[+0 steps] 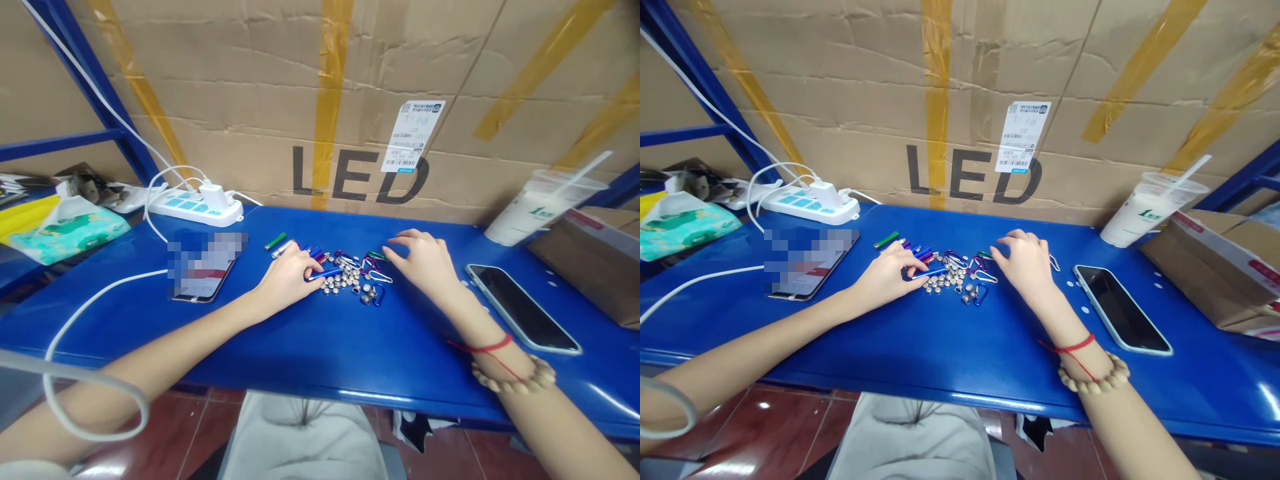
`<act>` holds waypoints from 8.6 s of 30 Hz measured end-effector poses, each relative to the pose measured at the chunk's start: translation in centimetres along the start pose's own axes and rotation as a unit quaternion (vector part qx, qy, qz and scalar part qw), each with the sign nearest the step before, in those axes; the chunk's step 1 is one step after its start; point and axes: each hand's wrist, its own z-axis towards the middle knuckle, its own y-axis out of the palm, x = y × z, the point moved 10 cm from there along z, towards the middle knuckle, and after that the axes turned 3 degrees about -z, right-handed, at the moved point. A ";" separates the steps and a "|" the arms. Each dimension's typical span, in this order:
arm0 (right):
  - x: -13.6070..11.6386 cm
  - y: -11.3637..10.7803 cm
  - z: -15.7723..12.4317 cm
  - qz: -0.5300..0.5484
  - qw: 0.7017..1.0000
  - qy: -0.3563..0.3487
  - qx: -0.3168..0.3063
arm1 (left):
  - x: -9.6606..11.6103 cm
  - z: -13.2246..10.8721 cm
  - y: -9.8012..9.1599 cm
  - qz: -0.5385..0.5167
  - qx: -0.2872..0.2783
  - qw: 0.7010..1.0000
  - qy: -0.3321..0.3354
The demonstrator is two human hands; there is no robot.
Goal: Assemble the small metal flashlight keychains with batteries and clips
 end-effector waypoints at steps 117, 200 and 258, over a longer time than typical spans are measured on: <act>-10.2 -1.1 -3.7 0.143 0.951 -0.273 -0.002 | 2.9 -1.0 -2.7 0.013 0.093 0.993 0.072; -10.6 -0.6 -4.3 0.169 0.950 -0.258 -0.050 | 3.3 -1.0 -1.8 0.029 0.074 0.994 0.077; -9.4 -6.2 -5.2 0.288 0.901 -0.272 0.175 | 3.1 -1.1 -1.4 -0.018 0.077 0.991 0.112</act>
